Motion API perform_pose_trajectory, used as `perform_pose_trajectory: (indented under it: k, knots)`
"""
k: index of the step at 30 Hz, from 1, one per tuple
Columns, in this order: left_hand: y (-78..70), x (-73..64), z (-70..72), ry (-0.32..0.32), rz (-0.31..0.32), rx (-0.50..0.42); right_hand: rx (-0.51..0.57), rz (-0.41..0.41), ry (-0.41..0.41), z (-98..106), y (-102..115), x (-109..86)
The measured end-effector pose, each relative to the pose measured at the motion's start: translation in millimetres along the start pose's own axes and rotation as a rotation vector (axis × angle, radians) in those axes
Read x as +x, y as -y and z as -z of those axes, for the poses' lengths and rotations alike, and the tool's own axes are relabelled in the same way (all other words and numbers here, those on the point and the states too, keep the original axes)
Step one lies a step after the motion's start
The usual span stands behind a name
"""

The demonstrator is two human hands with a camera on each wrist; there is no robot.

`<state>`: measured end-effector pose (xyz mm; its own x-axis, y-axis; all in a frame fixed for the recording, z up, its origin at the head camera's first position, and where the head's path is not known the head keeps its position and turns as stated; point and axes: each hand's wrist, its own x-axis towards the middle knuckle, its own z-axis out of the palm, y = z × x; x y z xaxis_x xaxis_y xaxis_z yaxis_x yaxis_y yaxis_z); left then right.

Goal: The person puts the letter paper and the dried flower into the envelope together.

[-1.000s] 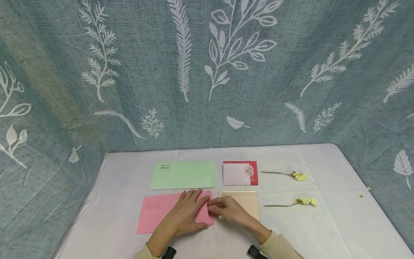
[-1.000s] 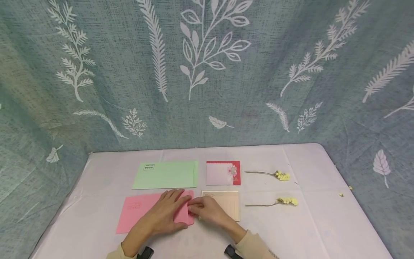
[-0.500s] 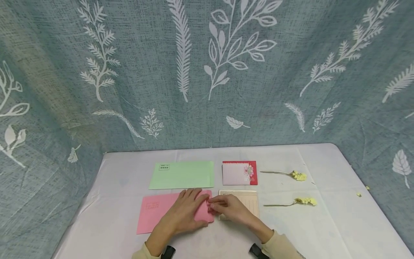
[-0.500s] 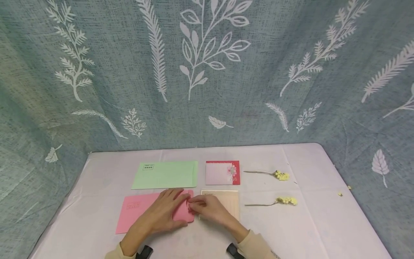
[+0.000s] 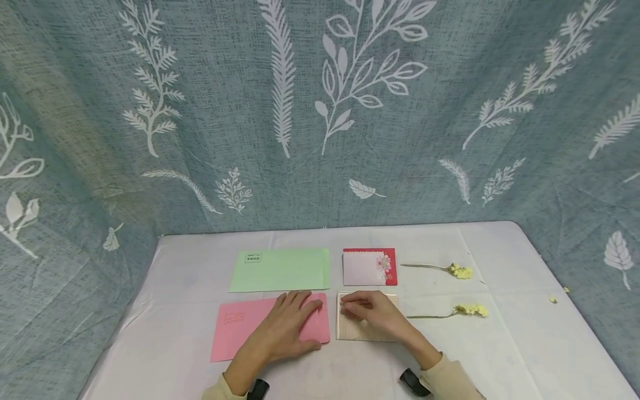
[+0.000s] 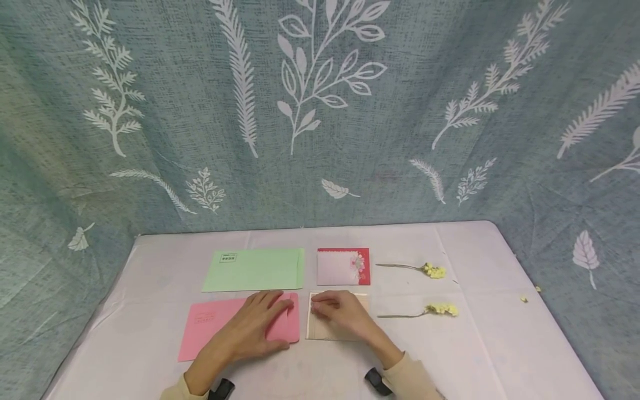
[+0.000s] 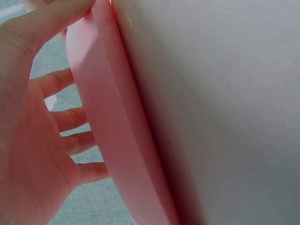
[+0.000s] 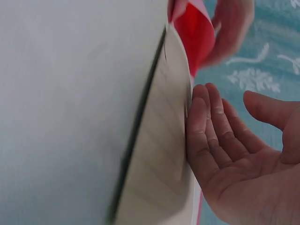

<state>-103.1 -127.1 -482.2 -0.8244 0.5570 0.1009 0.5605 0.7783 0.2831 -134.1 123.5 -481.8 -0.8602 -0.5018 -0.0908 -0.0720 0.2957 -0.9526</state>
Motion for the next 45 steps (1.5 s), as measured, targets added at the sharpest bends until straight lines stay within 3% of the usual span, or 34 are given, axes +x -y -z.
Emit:
perform_pose_trajectory:
  k: [6,13,19,23,33,45]
  knots:
    - [-0.1,0.1,-1.0,0.001,0.009,-0.003,-0.056,-0.003,-0.077,18.9,-2.8,-4.0]
    - [0.2,-0.8,-2.5,-0.035,-0.006,0.001,-0.222,0.017,-0.187,36.9,-3.8,-10.0]
    - [0.5,0.6,-1.2,-0.017,0.002,-0.001,-0.352,-0.050,-0.319,46.7,-10.6,-14.6]
    - [2.0,1.2,-1.2,-0.033,-0.003,0.005,-0.383,-0.096,-0.368,51.6,-16.8,-19.7]
    - [2.5,0.6,-1.6,-0.019,0.009,-0.006,-0.411,-0.193,-0.373,57.4,-26.1,-30.6]
    - [1.6,1.9,-0.1,-0.013,0.010,-0.023,-0.427,-0.300,-0.348,57.0,-21.9,-35.2]
